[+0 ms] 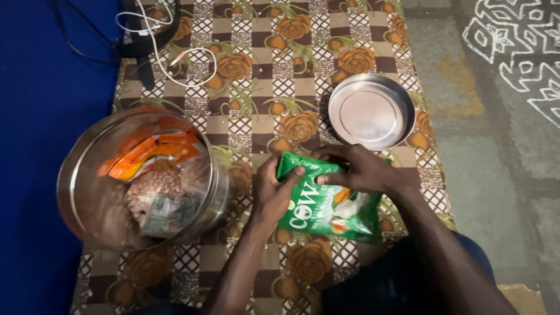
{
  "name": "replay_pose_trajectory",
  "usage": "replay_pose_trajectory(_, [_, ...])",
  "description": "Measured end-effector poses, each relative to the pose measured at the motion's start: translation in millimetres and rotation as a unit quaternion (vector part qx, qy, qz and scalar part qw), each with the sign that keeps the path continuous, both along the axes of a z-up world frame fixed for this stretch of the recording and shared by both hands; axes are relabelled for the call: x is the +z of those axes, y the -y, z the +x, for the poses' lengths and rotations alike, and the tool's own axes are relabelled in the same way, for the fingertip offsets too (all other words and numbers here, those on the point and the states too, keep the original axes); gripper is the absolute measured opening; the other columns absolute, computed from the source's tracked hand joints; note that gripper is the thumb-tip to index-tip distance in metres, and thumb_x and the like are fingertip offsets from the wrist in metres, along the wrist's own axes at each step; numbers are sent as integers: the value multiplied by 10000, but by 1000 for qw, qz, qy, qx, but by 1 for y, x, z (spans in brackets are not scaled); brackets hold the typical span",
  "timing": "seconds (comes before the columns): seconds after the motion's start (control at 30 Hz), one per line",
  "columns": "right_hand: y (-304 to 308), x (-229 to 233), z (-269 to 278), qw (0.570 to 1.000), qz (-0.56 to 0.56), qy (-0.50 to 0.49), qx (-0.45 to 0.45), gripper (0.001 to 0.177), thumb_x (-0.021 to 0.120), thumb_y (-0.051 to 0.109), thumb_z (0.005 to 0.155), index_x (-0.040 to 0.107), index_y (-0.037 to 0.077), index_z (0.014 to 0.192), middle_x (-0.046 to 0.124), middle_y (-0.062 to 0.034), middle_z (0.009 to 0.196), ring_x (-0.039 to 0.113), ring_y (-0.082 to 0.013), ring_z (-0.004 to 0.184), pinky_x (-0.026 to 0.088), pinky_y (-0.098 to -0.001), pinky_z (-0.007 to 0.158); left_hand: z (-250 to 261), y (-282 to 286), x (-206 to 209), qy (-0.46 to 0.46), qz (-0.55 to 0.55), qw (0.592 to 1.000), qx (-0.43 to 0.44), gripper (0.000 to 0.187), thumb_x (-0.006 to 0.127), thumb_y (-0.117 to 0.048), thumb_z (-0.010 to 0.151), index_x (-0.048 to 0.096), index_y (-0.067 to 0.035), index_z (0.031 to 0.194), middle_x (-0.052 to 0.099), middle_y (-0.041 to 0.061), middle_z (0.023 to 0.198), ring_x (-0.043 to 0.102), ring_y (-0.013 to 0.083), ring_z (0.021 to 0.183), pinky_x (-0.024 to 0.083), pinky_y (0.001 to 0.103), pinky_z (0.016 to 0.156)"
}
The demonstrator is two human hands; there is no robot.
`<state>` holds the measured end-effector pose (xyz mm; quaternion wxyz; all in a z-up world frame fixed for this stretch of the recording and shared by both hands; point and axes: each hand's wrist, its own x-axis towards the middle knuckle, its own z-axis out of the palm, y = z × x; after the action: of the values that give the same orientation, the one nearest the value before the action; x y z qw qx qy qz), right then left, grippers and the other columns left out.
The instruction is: The person sits on a patterned mat and unpacks several food items from a large metal container. They place a green packet, an orange packet, and a small blue sachet onto the mat, then open a clear plastic bag of chickpeas and pour them into a metal plate.
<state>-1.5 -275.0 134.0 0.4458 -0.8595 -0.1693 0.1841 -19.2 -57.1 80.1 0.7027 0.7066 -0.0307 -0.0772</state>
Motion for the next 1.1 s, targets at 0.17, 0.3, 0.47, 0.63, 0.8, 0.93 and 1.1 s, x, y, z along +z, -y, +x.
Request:
replay_pose_trajectory(0.17, [-10,12,-18,991,-14,109,-76,473,803,354,826,720,68,1193,785,-126,1007,771,-235,880,596,-384,772,17,-12,17,120,5,992,-32,290,737,-263,955,708,-2,1078,726,62,975,665,114,896,534,286,792])
replay_pose_trajectory(0.3, [-13,13,-21,975,-7,211,-71,254,780,277,888,778,78,1045,802,-94,1012,756,-231,890,592,-376,767,19,-15,2,130,-9,991,9,329,696,-309,1028,741,16,1001,788,73,951,720,115,892,567,277,818])
replay_pose_trajectory(0.47, [39,19,-15,984,-77,84,-138,302,821,251,805,770,64,1036,788,-105,954,768,-200,838,585,-355,739,18,-19,-8,79,-36,995,41,340,619,-315,1022,749,-5,1075,766,12,891,678,64,799,537,242,722])
replay_pose_trajectory(0.63, [57,-8,-11,973,3,-18,-230,241,769,213,866,725,72,1056,795,-86,922,771,-142,827,599,-325,713,21,-22,-16,86,-6,994,67,330,637,-283,1075,759,21,1043,580,-34,747,460,41,680,376,252,600])
replay_pose_trajectory(0.8, [44,-28,-12,953,-53,87,-286,103,773,102,900,793,27,967,782,-93,861,737,-167,758,549,-308,686,11,-17,-10,120,68,979,150,277,631,-233,1054,791,-13,1004,575,-31,679,447,38,625,329,251,561])
replay_pose_trajectory(0.93, [47,-38,-17,902,252,146,-318,29,712,-2,972,734,-7,953,740,-61,917,682,-117,841,544,-264,761,15,-18,-10,64,-219,951,208,157,600,-168,1010,657,-50,925,715,-5,848,672,78,776,514,261,694])
replay_pose_trajectory(1.1, [57,-34,-15,843,396,142,-335,65,686,43,1034,674,28,972,697,-9,893,646,-82,798,543,-255,750,21,-30,-12,85,-225,943,230,277,611,-153,1138,607,-44,883,444,-72,718,347,8,584,258,189,513])
